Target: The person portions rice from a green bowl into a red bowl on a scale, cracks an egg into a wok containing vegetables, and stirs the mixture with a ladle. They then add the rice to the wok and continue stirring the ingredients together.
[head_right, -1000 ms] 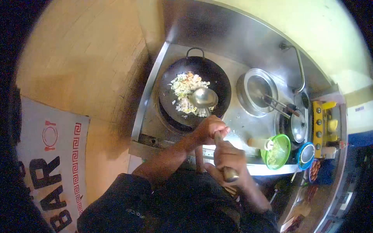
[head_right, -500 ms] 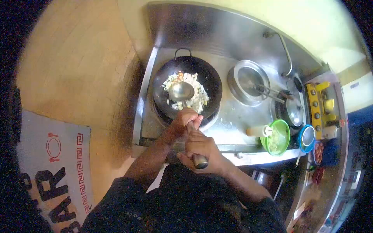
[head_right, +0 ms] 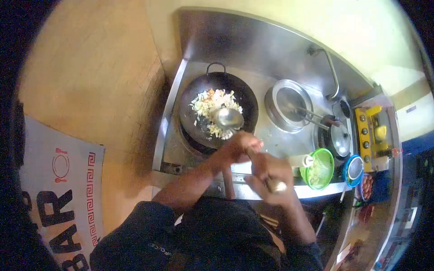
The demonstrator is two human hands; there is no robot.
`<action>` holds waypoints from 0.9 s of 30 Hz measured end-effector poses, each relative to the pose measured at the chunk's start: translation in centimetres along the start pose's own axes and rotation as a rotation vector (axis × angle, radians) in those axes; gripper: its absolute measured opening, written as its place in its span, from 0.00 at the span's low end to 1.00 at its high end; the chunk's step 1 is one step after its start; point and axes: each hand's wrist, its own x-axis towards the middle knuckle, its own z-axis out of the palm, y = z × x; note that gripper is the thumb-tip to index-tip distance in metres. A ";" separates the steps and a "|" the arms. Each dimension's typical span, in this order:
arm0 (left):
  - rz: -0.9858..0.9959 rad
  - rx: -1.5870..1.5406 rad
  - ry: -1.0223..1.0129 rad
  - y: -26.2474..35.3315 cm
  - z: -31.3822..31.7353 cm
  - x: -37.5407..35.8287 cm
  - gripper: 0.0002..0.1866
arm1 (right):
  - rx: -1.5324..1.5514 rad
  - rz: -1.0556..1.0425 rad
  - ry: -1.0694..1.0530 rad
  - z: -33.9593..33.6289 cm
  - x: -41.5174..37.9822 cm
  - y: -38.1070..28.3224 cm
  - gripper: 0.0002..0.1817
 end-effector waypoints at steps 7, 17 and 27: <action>-0.017 0.217 0.003 0.6 0.5 -2.5 0.16 | 0.000 0.123 -0.033 1.3 -1.6 0.2 0.15; -0.007 0.254 0.054 2.3 0.8 -5.0 0.17 | -0.083 0.149 -0.200 2.0 -2.6 -3.0 0.12; 0.123 0.103 0.056 -3.9 -0.8 -0.3 0.17 | -0.031 0.090 -0.012 2.0 -0.3 4.1 0.17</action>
